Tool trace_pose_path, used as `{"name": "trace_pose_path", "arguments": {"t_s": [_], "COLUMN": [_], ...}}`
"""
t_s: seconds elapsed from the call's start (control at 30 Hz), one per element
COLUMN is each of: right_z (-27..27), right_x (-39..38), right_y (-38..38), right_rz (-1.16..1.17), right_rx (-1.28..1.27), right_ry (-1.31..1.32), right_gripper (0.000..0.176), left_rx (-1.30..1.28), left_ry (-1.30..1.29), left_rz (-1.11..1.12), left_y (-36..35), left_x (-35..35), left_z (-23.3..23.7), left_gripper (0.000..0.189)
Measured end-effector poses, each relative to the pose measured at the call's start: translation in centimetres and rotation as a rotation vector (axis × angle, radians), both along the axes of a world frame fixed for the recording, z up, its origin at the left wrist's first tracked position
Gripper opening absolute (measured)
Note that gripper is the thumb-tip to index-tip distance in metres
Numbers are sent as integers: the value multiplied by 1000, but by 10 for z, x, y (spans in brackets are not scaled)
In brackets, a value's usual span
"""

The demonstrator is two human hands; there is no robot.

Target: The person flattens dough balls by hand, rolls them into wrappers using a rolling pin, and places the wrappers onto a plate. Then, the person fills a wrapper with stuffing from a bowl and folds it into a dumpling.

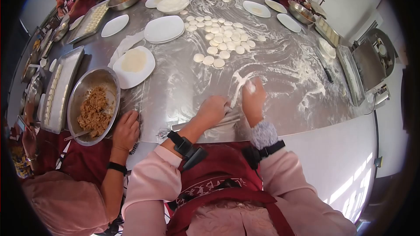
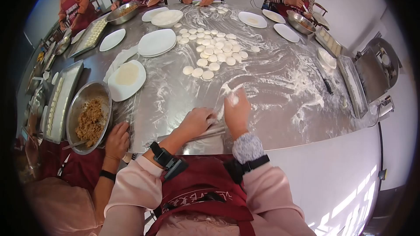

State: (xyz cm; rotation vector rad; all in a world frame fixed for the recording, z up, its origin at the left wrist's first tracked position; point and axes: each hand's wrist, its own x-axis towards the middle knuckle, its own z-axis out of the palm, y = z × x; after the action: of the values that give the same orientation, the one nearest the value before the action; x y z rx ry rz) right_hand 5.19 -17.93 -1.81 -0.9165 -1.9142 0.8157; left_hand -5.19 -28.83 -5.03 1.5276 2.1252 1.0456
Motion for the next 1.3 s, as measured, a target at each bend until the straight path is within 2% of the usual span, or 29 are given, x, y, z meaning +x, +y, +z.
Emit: {"name": "trace_pose_path", "arguments": {"t_s": [0.03,0.13,0.17,0.23,0.3,0.37,0.43,0.57,0.63,0.73,0.83,0.87,0.93,1.03,1.07,1.13,1.17,1.23,1.3], "right_z": [-3,-11,-6,-6,-11,-12,-7,-18,-12,-19,-16,-11,-4,-8,-9,-11,-12,-16,-18], "right_x": [16,53,62,66,55,24,-8,-19,15,53,35,19,-11,-15,-4,29,39,49,50], "right_y": [-5,-26,-36,-39,-25,-5,8,15,0,-20,-11,-4,6,8,6,-8,-13,-18,-21], "right_rz": [2,6,37,66,36,32,35,-14,33,22,14,10,12,-7,12,22,25,30,21], "right_rx": [3,-29,-109,-192,53,-1,65,225,-92,-82,-31,-29,30,95,50,27,-2,-44,-90], "right_ry": [-3,50,127,201,101,49,53,105,38,102,81,85,20,34,40,50,63,95,125], "right_gripper": [15,11,7,6,10,13,15,15,15,15,17,17,19,22,19,18,17,16,15], "left_rx": [-64,-124,-127,-173,-169,-159,-73,13,-141,-116,-182,-180,8,-17,-10,-201,-205,-115,-132], "left_ry": [64,16,16,-183,-164,-135,-68,-127,116,-35,-122,-117,-102,-54,-53,97,93,-76,-93], "left_rz": [-104,0,-6,57,28,-10,97,115,-22,26,4,0,104,90,96,2,3,56,38], "left_y": [-4,-10,-14,-21,-25,-20,-8,2,-5,-15,-21,-17,-4,4,3,-7,-10,-16,-17], "left_x": [-2,-7,-9,-10,-3,4,8,2,-1,-7,-1,2,8,8,5,2,-1,-5,0], "left_z": [2,2,4,13,12,12,5,2,3,4,14,12,1,-2,-2,7,4,-2,-4], "left_gripper": [16,15,15,15,15,15,16,18,19,19,18,18,17,17,17,17,17,16,16]}}
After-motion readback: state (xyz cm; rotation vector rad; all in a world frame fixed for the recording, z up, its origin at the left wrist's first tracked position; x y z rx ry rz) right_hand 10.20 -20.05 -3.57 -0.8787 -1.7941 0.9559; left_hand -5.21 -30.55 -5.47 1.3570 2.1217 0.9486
